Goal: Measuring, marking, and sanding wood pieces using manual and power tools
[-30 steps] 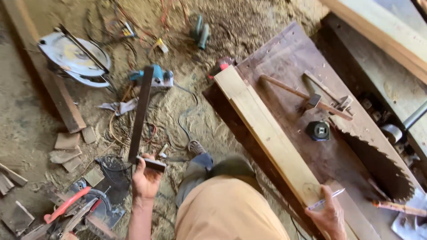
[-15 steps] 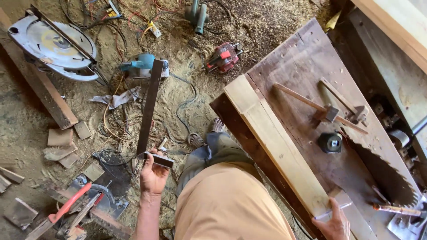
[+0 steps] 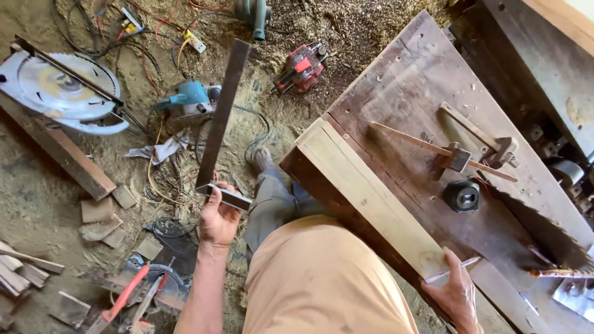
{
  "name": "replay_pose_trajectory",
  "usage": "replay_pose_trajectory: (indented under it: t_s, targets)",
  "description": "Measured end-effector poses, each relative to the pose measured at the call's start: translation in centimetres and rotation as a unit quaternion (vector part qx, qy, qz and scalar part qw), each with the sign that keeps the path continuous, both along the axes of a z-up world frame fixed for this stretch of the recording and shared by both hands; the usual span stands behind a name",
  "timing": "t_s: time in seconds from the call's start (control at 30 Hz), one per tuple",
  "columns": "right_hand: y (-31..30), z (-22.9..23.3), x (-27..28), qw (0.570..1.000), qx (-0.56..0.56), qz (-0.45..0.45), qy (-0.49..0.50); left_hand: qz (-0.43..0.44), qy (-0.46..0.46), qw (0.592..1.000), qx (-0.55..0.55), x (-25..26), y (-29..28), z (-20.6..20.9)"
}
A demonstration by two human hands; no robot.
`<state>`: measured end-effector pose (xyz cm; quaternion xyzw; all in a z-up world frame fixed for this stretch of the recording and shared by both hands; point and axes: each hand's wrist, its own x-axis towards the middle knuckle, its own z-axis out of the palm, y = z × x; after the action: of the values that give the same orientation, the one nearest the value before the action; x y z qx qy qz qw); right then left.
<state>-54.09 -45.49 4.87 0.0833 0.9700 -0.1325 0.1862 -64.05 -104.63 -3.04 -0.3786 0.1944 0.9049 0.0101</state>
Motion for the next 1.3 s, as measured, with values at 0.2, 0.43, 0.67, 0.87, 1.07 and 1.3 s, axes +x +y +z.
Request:
replay_pose_trajectory:
  t_s: [0.2,0.43,0.67,0.87,1.07,1.3]
  targets:
    - [-4.1,0.1,-2.7,1.0,-0.001,-0.018,0.002,-0.007,-0.015,1.0,-0.019,-2.4,-1.5,-0.5]
    - [-8.8,1.4,-6.3,1.0,0.013,-0.015,-0.021,-0.02,-0.027,0.999,-0.036,-6.7,-4.1,2.0]
    - [-18.0,5.1,-13.2,0.995,-0.078,0.013,0.054,-0.173,0.073,0.937,-0.294,-10.0,-1.7,5.9]
    - [-33.4,5.9,-21.5,0.925,-0.297,0.091,0.219,-0.272,-0.001,0.934,-0.23,-11.2,4.7,4.0]
    - [-36.8,1.3,-23.9,0.922,-0.32,0.161,0.147,-0.382,0.02,0.895,-0.231,-13.5,5.9,3.6]
    - [-36.6,-1.7,-23.9,0.933,-0.225,0.107,0.262,-0.412,0.062,0.881,-0.223,-14.2,7.4,2.8]
